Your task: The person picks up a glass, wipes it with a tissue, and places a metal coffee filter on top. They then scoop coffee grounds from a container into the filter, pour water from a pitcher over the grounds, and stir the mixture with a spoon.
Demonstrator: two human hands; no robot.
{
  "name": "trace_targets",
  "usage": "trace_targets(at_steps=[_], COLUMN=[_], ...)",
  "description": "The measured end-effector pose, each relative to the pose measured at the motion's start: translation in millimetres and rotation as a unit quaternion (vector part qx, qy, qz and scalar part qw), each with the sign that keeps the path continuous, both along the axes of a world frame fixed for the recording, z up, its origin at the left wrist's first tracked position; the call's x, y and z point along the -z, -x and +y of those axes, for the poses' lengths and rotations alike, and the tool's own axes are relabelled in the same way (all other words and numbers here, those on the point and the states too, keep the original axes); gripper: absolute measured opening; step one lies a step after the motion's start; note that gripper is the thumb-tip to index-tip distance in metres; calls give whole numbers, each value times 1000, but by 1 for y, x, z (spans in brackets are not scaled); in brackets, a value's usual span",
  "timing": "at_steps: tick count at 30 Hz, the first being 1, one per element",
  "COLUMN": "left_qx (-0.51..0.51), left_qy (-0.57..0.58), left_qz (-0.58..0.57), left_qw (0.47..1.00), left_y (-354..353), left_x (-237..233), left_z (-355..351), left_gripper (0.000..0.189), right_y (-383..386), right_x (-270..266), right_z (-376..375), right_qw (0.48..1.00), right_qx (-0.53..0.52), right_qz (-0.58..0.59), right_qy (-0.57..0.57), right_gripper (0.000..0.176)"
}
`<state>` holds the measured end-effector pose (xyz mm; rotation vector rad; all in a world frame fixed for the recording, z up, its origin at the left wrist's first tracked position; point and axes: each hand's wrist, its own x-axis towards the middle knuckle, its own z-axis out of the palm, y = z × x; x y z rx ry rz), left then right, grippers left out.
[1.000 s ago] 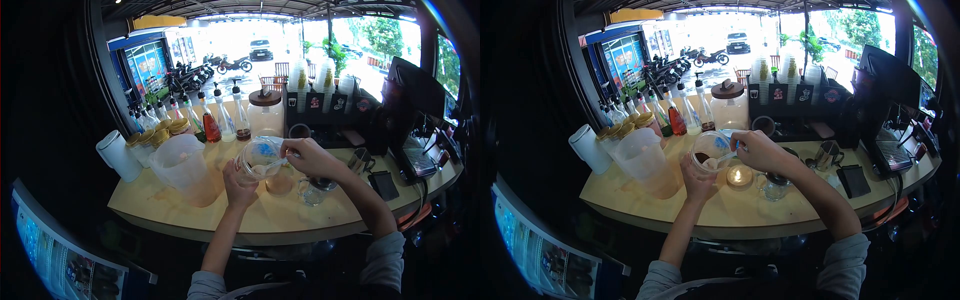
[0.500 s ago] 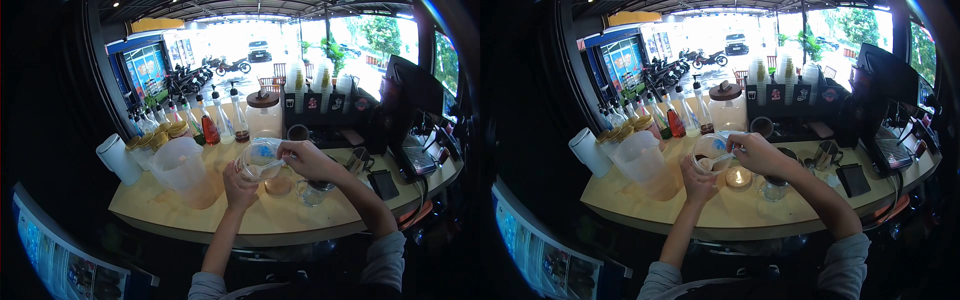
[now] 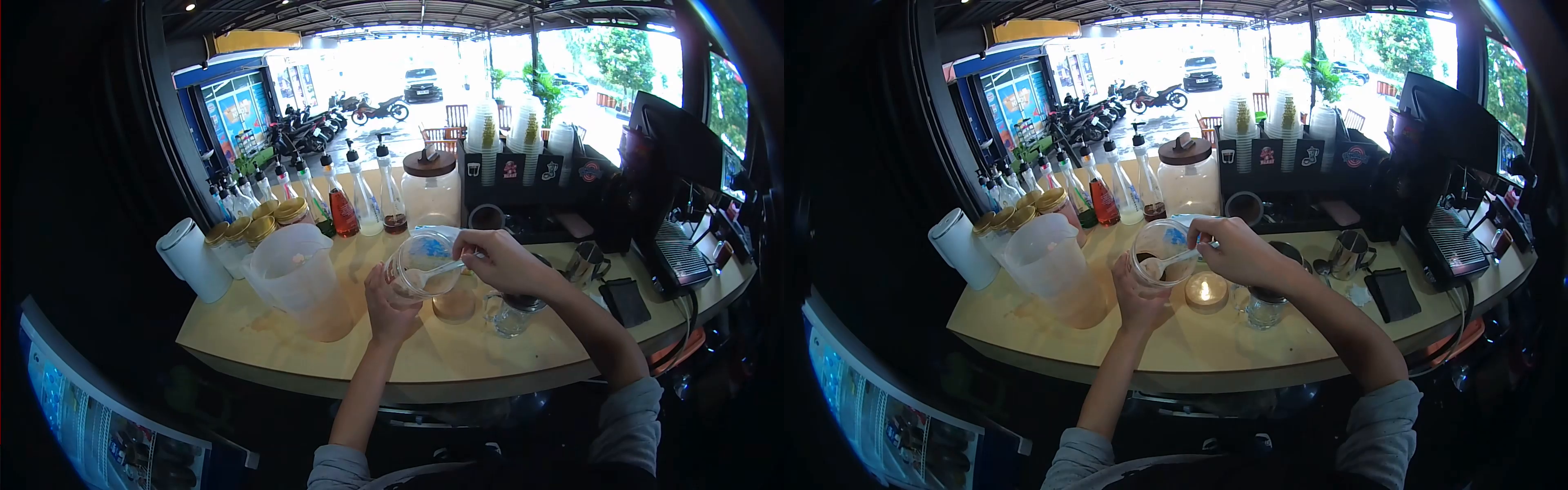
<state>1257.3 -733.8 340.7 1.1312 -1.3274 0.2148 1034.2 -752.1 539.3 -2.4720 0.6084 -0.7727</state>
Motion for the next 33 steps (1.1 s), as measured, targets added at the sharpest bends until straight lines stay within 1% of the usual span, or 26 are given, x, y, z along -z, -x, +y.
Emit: trace_targets(at_steps=[2,4,5,7,10,14,16,23,25,26,28,31,33], left_qx=[2,-22,-21,16,-13,-5,-19,-4,-19,-19,4,16,16], left_qy=[4,-35,-35,-26,-30,-21,9,12,12,12,13,11,11], left_qz=[-2,-12,-12,21,-4,11,-11,0,-11,-12,-11,0,-3], left_qw=[1000,999,999,999,999,1000,1000,1000,1000,1000,1000,1000,1000], left_y=[2,3,2,2,3,3,3,2,3,2,-1,0,2], left_x=[-4,-7,-5,-3,-6,-6,-6,-6,-6,-6,-5,-5,-9], left_z=[3,7,5,3,7,5,4,5,5,5,5,4,8], left_gripper=[106,108,108,107,105,104,107,107,106,106,106,106,105], right_y=[0,1,1,2,3,5,7,11,12,12,13,17,20], right_x=[2,2,1,-2,0,3,1,2,4,5,8,7,5], right_z=[-1,-2,-2,1,1,-1,1,-2,-5,-8,-13,-17,-18], right_qw=[1000,1000,1000,999,999,1000,998,999,995,995,993,990,989], right_qx=[-1,19,19,39,40,28,49,37,34,34,15,12,6], right_qz=[-11,12,13,14,16,11,25,29,21,21,-18,-30,-48], right_qy=[3,-10,-10,-19,-15,-3,-6,-12,-87,-87,-113,-136,-139], right_gripper=[15,15,15,14,14,15,15,14,13,13,8,11,9])
